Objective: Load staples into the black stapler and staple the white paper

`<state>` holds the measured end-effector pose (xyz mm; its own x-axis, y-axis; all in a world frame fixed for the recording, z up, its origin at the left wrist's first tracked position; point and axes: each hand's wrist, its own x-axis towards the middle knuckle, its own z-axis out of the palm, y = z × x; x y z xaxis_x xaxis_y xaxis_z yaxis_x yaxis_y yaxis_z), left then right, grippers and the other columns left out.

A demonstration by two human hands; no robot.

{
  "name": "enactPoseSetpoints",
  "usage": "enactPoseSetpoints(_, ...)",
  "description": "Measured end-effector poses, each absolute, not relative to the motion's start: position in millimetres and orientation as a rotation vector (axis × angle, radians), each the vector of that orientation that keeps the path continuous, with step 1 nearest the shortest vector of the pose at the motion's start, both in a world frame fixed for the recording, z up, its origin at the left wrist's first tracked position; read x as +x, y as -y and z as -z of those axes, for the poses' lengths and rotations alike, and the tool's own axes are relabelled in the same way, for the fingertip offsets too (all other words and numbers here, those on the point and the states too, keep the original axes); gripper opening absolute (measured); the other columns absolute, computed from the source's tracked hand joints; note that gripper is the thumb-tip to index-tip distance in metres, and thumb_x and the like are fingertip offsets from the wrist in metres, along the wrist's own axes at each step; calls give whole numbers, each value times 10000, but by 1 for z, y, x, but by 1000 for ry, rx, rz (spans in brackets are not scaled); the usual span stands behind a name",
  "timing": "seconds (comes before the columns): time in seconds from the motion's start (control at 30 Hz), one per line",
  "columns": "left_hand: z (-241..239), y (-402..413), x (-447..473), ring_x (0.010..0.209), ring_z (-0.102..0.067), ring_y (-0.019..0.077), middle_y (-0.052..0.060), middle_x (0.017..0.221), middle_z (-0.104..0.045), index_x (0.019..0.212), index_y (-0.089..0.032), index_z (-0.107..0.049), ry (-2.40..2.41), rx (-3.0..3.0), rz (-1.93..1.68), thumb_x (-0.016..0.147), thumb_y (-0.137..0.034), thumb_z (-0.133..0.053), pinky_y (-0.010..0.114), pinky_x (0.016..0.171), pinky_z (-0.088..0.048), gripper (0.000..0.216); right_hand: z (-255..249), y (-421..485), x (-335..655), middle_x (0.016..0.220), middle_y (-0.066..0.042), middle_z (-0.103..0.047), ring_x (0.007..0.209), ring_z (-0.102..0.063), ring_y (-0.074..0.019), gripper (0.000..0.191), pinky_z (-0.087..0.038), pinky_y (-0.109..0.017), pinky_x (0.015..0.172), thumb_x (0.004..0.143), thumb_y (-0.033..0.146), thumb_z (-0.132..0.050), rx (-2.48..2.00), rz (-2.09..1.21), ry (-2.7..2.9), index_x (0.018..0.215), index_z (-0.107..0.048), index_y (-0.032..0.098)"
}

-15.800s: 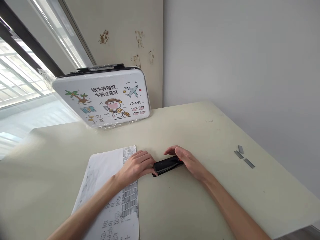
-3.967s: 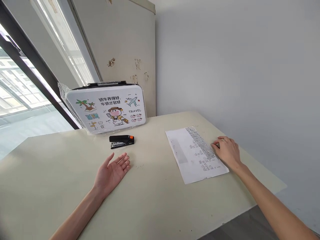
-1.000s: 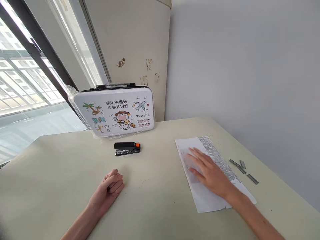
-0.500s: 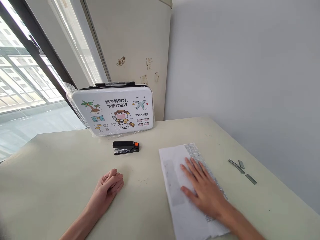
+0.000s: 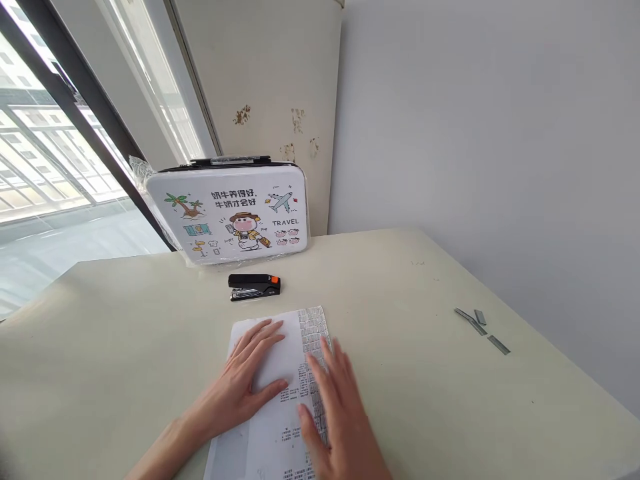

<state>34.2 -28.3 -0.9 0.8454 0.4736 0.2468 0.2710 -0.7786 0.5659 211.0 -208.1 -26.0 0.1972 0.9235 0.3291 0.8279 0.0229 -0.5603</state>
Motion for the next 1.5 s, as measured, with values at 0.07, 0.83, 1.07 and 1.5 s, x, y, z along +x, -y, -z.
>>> enactPoseSetpoints(0.07, 5, 24, 30, 1549, -280, 412, 133, 1654, -397, 1556, -289, -416, -544, 2593, -493, 953, -445, -707, 665, 1205, -319, 688, 29, 224, 240, 1751, -50, -172, 1603, -164, -379, 654, -410, -665, 1182, 1053, 367, -462, -1934, -100, 1556, 1651, -198, 354)
enactPoseSetpoints(0.83, 5, 18, 7, 1543, -333, 356, 55, 1685, -350, 1636, -302, -269, -555, 2934, -415, 1006, -496, -602, 612, 1213, -392, 738, 66, 217, 492, 1546, -271, -471, 1434, -437, -479, 863, -383, -650, 1146, 832, 696, -582, -2383, 42, 699, 1456, -528, 101)
enactPoseSetpoints(1.07, 5, 20, 10, 1553, -315, 350, 55, 1695, -328, 1633, -309, -283, -554, 2928, -401, 1016, -480, -591, 605, 1228, -371, 710, 67, 132, 444, 1343, -142, -654, 1290, -600, -318, 388, -426, -490, 1157, 908, 443, -509, -2051, -19, 1048, 1134, -718, 208)
enactPoseSetpoints(1.5, 5, 22, 9, 1565, -292, 332, 64, 1700, -317, 1598, -285, -350, -549, 2920, -380, 1031, -451, -568, 600, 1247, -340, 630, 38, 22, 321, 1076, -40, -789, 1036, -735, -224, 169, -550, -396, 985, 916, 320, -627, -1571, -459, 1361, 1048, -720, 269)
